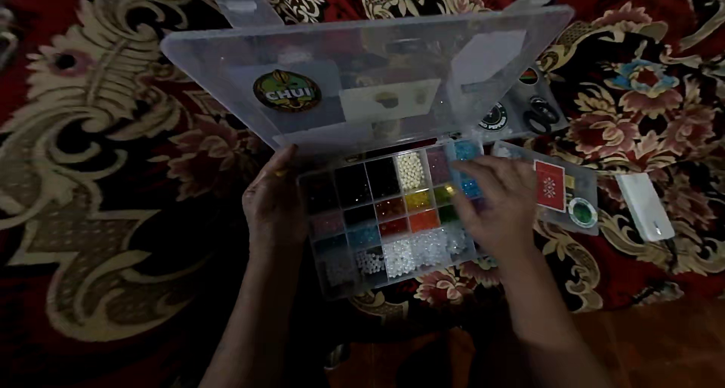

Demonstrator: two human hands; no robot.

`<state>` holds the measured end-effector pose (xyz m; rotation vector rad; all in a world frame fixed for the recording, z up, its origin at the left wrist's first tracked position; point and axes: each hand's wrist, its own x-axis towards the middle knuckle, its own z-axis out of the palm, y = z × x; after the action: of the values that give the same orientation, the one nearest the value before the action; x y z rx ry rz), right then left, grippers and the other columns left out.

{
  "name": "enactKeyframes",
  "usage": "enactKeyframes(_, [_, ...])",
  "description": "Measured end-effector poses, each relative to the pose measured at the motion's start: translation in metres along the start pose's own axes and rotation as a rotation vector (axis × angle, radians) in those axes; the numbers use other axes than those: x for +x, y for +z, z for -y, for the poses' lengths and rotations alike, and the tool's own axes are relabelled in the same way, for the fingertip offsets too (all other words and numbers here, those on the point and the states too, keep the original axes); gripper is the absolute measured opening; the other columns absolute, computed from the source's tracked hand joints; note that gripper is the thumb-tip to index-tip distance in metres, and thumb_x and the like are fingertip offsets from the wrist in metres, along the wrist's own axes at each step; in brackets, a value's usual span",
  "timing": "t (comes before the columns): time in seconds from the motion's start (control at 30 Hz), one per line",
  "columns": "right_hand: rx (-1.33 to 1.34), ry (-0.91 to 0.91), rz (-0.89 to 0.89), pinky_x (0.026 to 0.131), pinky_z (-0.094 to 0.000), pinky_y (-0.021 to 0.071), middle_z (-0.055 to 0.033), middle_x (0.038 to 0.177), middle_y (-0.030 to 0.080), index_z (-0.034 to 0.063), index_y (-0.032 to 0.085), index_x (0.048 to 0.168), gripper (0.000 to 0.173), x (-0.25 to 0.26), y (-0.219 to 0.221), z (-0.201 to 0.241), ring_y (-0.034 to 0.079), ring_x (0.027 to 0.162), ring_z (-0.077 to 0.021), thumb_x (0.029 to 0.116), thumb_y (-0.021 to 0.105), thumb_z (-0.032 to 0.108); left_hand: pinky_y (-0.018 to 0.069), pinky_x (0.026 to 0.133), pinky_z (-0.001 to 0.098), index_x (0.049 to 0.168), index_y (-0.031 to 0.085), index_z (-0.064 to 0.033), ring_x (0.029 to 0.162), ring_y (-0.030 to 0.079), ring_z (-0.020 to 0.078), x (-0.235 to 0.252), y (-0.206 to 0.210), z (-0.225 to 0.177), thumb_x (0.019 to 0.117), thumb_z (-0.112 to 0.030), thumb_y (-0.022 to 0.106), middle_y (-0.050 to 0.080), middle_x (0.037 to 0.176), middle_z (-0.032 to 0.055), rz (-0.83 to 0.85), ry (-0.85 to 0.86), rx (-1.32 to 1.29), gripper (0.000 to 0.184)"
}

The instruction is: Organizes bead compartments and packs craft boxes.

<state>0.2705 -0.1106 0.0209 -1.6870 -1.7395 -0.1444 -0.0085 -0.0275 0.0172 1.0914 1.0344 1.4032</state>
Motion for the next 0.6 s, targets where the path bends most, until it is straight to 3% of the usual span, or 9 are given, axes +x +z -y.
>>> enactKeyframes(0.1, [-0.047, -0.057, 0.206, 0.087, -0.0547, 0.0463, -0.0057, 0.127, 0.069, 0.0155, 0.077, 0.118, 0.047, 0.001, 0.01, 0.003, 0.061, 0.105, -0.0329, 0.0896, 0.068, 0.052, 0.0512, 0.101, 0.0282, 0.126, 0.068, -0.0135, 0.115, 0.063, 0.0069, -0.005, -0.001, -0.006, 0.1063, -0.023, 0.039, 0.069, 0.124, -0.0062, 0.032, 0.067, 0.033, 0.036])
enactKeyframes(0.2, [-0.127, -0.034, 0.282, 0.083, -0.0548, 0.0461, -0.0053, 0.136, 0.066, 0.0123, 0.072, 0.127, 0.054, 0.006, 0.009, 0.009, 0.062, 0.107, -0.034, 0.0909, 0.066, 0.052, 0.0513, 0.1, 0.0269, 0.118, 0.074, -0.0185, 0.115, 0.063, 0.0058, -0.008, -0.003, -0.006, 0.1048, -0.028, 0.049, 0.07, 0.123, -0.0086, 0.03, 0.125, -0.007, 0.03])
enactKeyframes(0.3, [-0.125, -0.029, 0.289, 0.083, -0.0555, 0.0462, -0.0061, 0.13, 0.068, 0.0128, 0.074, 0.123, 0.045, 0.008, 0.004, 0.01, 0.063, 0.104, -0.0336, 0.0958, 0.063, 0.047, 0.0525, 0.098, 0.0263, 0.109, 0.076, -0.0218, 0.112, 0.064, 0.0052, -0.009, -0.002, -0.007, 0.1031, -0.033, 0.054, 0.071, 0.119, -0.0101, 0.023, 0.145, -0.019, 0.026])
enactKeyframes(0.43, [-0.1, -0.083, 0.31, 0.088, -0.054, 0.0464, -0.0029, 0.123, 0.072, 0.0152, 0.077, 0.117, 0.034, 0.006, -0.001, 0.001, 0.064, 0.103, -0.0303, 0.1042, 0.051, 0.033, 0.0526, 0.1, 0.0283, 0.112, 0.076, -0.0198, 0.115, 0.064, 0.0074, -0.009, -0.001, -0.007, 0.1051, -0.031, 0.05, 0.07, 0.123, -0.0077, 0.042, 0.138, -0.014, 0.029])
enactKeyframes(0.6, [-0.105, -0.084, 0.33, 0.09, -0.0556, 0.0471, -0.0049, 0.111, 0.073, 0.0145, 0.078, 0.108, 0.025, 0.007, -0.002, 0.001, 0.065, 0.102, -0.0315, 0.1015, 0.056, 0.025, 0.0527, 0.1, 0.0296, 0.11, 0.076, -0.0158, 0.114, 0.064, 0.0092, -0.008, 0.002, -0.007, 0.1049, -0.025, 0.049, 0.071, 0.121, -0.0042, 0.036, 0.109, -0.059, 0.029])
